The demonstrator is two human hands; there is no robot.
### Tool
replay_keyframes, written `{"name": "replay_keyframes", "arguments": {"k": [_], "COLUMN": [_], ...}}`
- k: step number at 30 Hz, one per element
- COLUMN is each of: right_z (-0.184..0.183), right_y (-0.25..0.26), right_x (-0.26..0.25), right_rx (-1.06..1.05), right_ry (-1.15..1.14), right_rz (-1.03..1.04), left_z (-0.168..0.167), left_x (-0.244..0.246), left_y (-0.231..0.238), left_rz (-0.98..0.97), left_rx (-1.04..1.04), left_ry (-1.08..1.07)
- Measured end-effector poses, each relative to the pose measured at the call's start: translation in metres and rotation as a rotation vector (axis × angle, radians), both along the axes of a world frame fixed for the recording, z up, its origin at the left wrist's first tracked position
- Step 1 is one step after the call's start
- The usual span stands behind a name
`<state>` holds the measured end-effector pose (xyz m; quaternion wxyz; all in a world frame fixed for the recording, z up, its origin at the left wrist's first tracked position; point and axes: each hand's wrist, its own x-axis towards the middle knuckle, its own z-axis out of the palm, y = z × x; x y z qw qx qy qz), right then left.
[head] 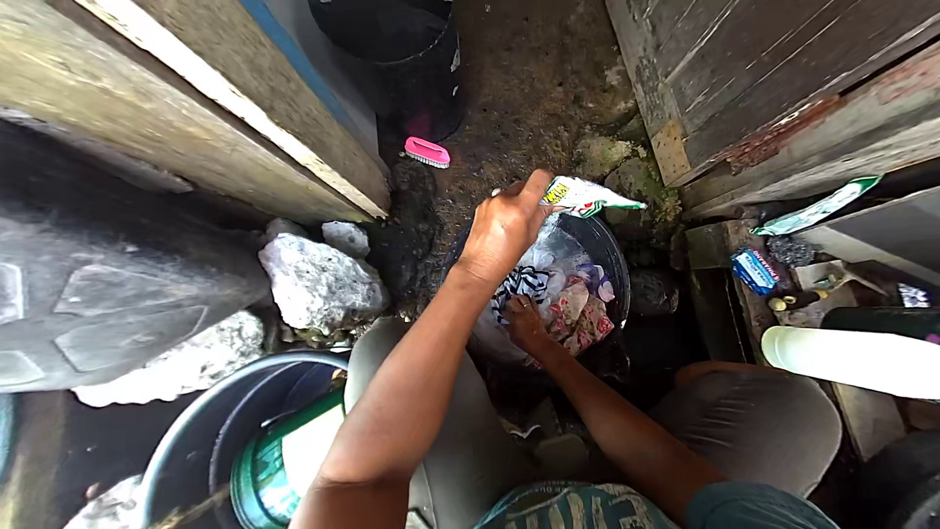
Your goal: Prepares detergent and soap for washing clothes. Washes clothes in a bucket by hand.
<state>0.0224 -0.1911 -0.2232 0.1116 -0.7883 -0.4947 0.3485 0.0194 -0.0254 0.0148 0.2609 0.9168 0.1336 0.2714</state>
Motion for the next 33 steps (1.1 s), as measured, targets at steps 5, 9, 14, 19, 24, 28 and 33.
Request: {"name": "replay_keyframes", "arguments": {"k": [5, 9, 14, 19, 24, 28, 33], "right_z": [0.001, 0.015, 0.06, 0.072, 0.065, 0.07, 0.084], "right_y": [-0.001, -0.005, -0.004, -0.006, -0.008, -0.013, -0.017], "right_x": [0.002, 0.019, 0.07, 0.125, 0.151, 0.16, 0.169], "right_rx": [0.022, 0.144, 0.091, -0.038, -0.111, -0.002, 0.251], "right_ry": [0.022, 0.175, 0.284, 0.245, 0.241, 0.222, 0.093], "right_rz": [-0.014, -0.178, -0.38, -0.294, -0.352, -0.464, -0.7], "left_z": [0.002, 0.002, 0.008, 0.007, 0.005, 0.002, 0.006], "left_x": [-0.003, -0.004, -0.008, -0.008, -0.013, -0.013, -0.018], "left_y": [0.003, 0.007, 0.015, 0.022, 0.026, 0.028, 0.042], "left_rz": [0.044, 0.066, 0.101, 0.109, 0.107, 0.107, 0.155], "left_rx": [-0.01, -0.025, 0.017, 0.015, 0.008, -0.007, -0.086], "left_ry": [0.002, 0.003, -0.066, -0.056, -0.025, -0.001, -0.033]}}
